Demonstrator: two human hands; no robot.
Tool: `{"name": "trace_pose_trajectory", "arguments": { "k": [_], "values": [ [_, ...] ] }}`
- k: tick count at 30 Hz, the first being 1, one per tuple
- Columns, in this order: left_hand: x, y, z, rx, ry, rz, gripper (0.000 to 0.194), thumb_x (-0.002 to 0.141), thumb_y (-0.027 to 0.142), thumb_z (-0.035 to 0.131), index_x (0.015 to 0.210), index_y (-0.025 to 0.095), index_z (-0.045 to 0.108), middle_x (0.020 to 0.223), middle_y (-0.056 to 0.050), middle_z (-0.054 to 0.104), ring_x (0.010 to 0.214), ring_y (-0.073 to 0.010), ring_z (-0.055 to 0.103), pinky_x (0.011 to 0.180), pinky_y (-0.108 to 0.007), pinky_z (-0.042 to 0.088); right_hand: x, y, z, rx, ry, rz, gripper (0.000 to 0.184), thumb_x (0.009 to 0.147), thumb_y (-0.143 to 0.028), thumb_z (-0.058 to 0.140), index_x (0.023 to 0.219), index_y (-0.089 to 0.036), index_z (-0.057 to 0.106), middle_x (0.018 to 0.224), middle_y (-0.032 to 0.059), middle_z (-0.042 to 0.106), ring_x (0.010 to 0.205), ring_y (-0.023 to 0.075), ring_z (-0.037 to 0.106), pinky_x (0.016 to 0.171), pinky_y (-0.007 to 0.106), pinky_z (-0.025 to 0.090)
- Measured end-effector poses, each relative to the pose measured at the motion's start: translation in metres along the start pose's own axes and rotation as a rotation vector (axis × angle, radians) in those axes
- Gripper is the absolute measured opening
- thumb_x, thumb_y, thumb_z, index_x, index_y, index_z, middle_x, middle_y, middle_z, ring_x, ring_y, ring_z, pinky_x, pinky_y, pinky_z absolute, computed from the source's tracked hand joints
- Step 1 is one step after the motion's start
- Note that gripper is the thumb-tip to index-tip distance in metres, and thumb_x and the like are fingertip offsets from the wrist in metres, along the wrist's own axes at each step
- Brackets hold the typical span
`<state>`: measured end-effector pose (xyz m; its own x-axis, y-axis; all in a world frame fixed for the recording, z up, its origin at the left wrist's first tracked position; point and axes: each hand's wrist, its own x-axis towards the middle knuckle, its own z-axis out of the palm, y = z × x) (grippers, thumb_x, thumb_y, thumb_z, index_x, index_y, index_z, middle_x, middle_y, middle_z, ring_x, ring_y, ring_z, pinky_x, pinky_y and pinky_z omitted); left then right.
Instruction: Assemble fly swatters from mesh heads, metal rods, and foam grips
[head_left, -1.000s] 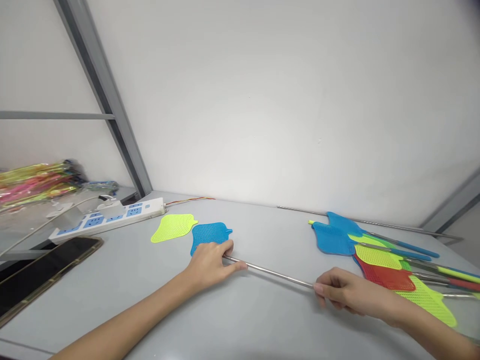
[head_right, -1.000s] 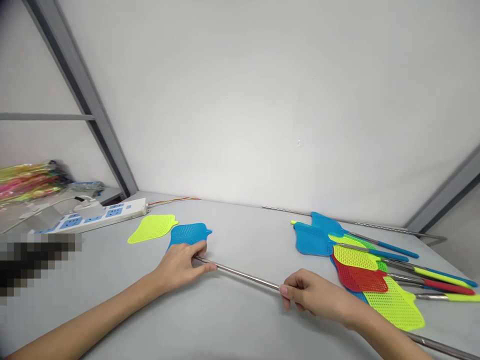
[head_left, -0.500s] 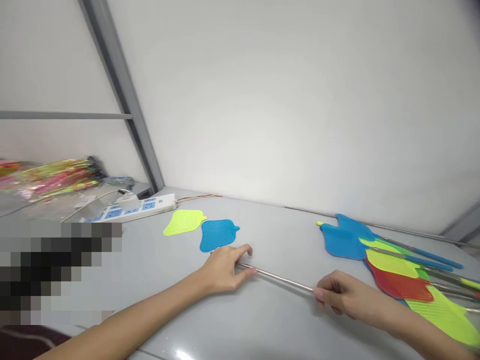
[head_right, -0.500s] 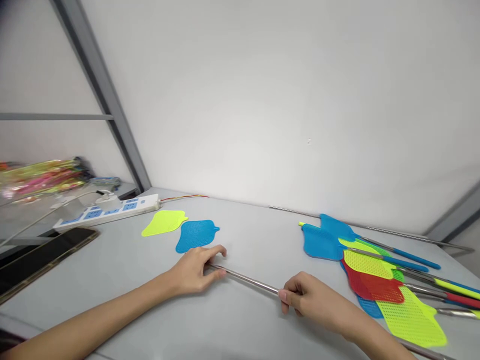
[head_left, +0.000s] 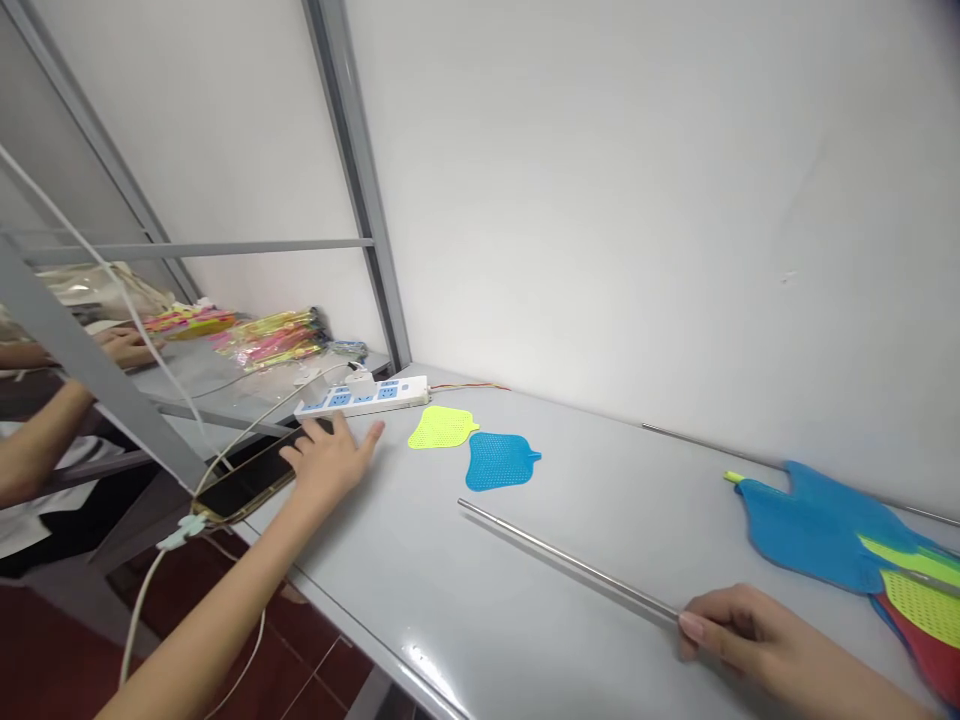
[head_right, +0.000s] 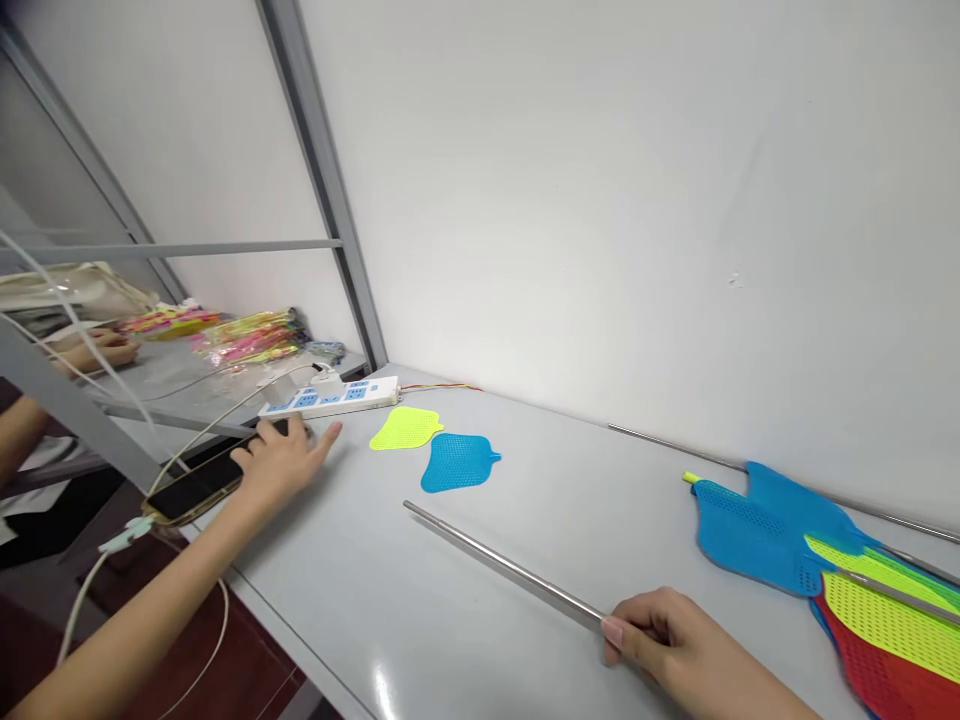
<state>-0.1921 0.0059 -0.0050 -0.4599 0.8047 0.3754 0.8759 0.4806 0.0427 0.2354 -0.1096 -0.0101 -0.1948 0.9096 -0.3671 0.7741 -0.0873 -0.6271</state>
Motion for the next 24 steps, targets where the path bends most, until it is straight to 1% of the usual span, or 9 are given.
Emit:
{"name": "trace_pose_trajectory", "arguments": {
  "k": [3, 7, 11, 13, 17, 19, 21, 22, 24],
  "values": [
    [0.017, -0.024, 0.015, 0.047, -0.068, 0.067, 0.069, 0.082, 0.057, 0.027, 0.128, 0.008, 0.038, 0.112, -0.027, 0.046, 0.099, -0.0418, 0.048, 0.081, -0.049, 0.030, 0.001, 0.005, 0.003, 0.018, -0.037, 0.033, 0.057, 0.075, -0.064, 0.037, 0.079, -0.018, 0.070, 0.072, 0.0060, 0.056, 0.068, 0.0194, 0.048, 0.062, 0.026, 0.039],
    [0.016, -0.020, 0.021, 0.078, -0.076, 0.124, 0.067, 0.082, 0.058, 0.025, 0.131, 0.013, 0.035, 0.118, -0.025, 0.042, 0.100, -0.0411, 0.047, 0.081, -0.046, 0.029, 0.004, 0.005, 0.004, 0.033, -0.037, -0.007, 0.055, 0.077, -0.063, 0.037, 0.079, -0.019, 0.069, 0.077, 0.0059, 0.058, 0.074, 0.0201, 0.049, 0.065, 0.024, 0.038],
    [0.013, -0.019, 0.021, 0.094, -0.092, 0.126, 0.068, 0.082, 0.056, 0.025, 0.130, 0.011, 0.036, 0.117, -0.026, 0.042, 0.101, -0.0414, 0.046, 0.082, -0.047, 0.029, 0.005, 0.000, 0.003, 0.058, -0.074, -0.028, 0.053, 0.078, -0.061, 0.037, 0.076, -0.016, 0.066, 0.056, -0.0008, 0.039, 0.056, 0.0133, 0.037, 0.050, 0.022, 0.031],
    [0.014, -0.025, 0.023, 0.092, -0.103, 0.125, 0.067, 0.081, 0.056, 0.025, 0.128, 0.010, 0.038, 0.117, -0.026, 0.042, 0.102, -0.0412, 0.045, 0.083, -0.048, 0.029, 0.006, 0.000, 0.003, 0.070, -0.114, -0.042, 0.052, 0.080, -0.060, 0.036, 0.075, -0.015, 0.063, 0.054, -0.0033, 0.030, 0.052, 0.0111, 0.031, 0.047, 0.021, 0.026],
    [0.016, -0.030, 0.021, 0.066, -0.119, 0.119, 0.064, 0.082, 0.053, 0.027, 0.127, 0.009, 0.039, 0.121, -0.027, 0.038, 0.106, -0.0410, 0.044, 0.085, -0.051, 0.029, 0.008, 0.003, 0.004, 0.129, -0.159, -0.071, 0.049, 0.083, -0.056, 0.037, 0.076, -0.014, 0.061, 0.052, -0.0048, 0.027, 0.050, 0.0095, 0.028, 0.045, 0.021, 0.021],
    [0.010, -0.024, 0.007, 0.047, -0.119, 0.125, 0.062, 0.083, 0.050, 0.028, 0.127, 0.008, 0.039, 0.124, -0.027, 0.036, 0.110, -0.0412, 0.041, 0.086, -0.051, 0.029, 0.010, 0.006, 0.005, 0.148, -0.169, -0.077, 0.048, 0.083, -0.055, 0.037, 0.077, -0.014, 0.061, 0.050, -0.0054, 0.028, 0.048, 0.0089, 0.027, 0.045, 0.021, 0.021],
    [-0.009, -0.014, -0.019, 0.012, -0.110, 0.179, 0.059, 0.083, 0.048, 0.031, 0.127, 0.010, 0.039, 0.128, -0.023, 0.035, 0.117, -0.0375, 0.036, 0.090, -0.050, 0.028, 0.011, 0.007, 0.005, 0.154, -0.168, -0.080, 0.048, 0.084, -0.055, 0.037, 0.077, -0.014, 0.061, 0.050, -0.0052, 0.030, 0.048, 0.0086, 0.028, 0.045, 0.020, 0.022],
    [-0.023, -0.008, -0.036, -0.032, -0.106, 0.256, 0.055, 0.084, 0.048, 0.030, 0.127, 0.016, 0.040, 0.129, -0.017, 0.038, 0.119, -0.0319, 0.036, 0.093, -0.047, 0.029, 0.011, 0.007, 0.004, 0.155, -0.166, -0.077, 0.048, 0.084, -0.054, 0.037, 0.077, -0.014, 0.061, 0.050, -0.0049, 0.032, 0.048, 0.0085, 0.029, 0.045, 0.020, 0.022],
    [-0.056, 0.000, -0.069, -0.296, -0.055, 0.518, 0.046, 0.086, 0.046, 0.030, 0.123, 0.023, 0.044, 0.127, -0.008, 0.043, 0.117, -0.0255, 0.040, 0.095, -0.041, 0.033, 0.011, 0.006, 0.003, 0.162, -0.154, -0.082, 0.047, 0.084, -0.054, 0.037, 0.075, -0.014, 0.060, 0.051, -0.0044, 0.034, 0.049, 0.0085, 0.030, 0.045, 0.020, 0.024]
  ]
}}
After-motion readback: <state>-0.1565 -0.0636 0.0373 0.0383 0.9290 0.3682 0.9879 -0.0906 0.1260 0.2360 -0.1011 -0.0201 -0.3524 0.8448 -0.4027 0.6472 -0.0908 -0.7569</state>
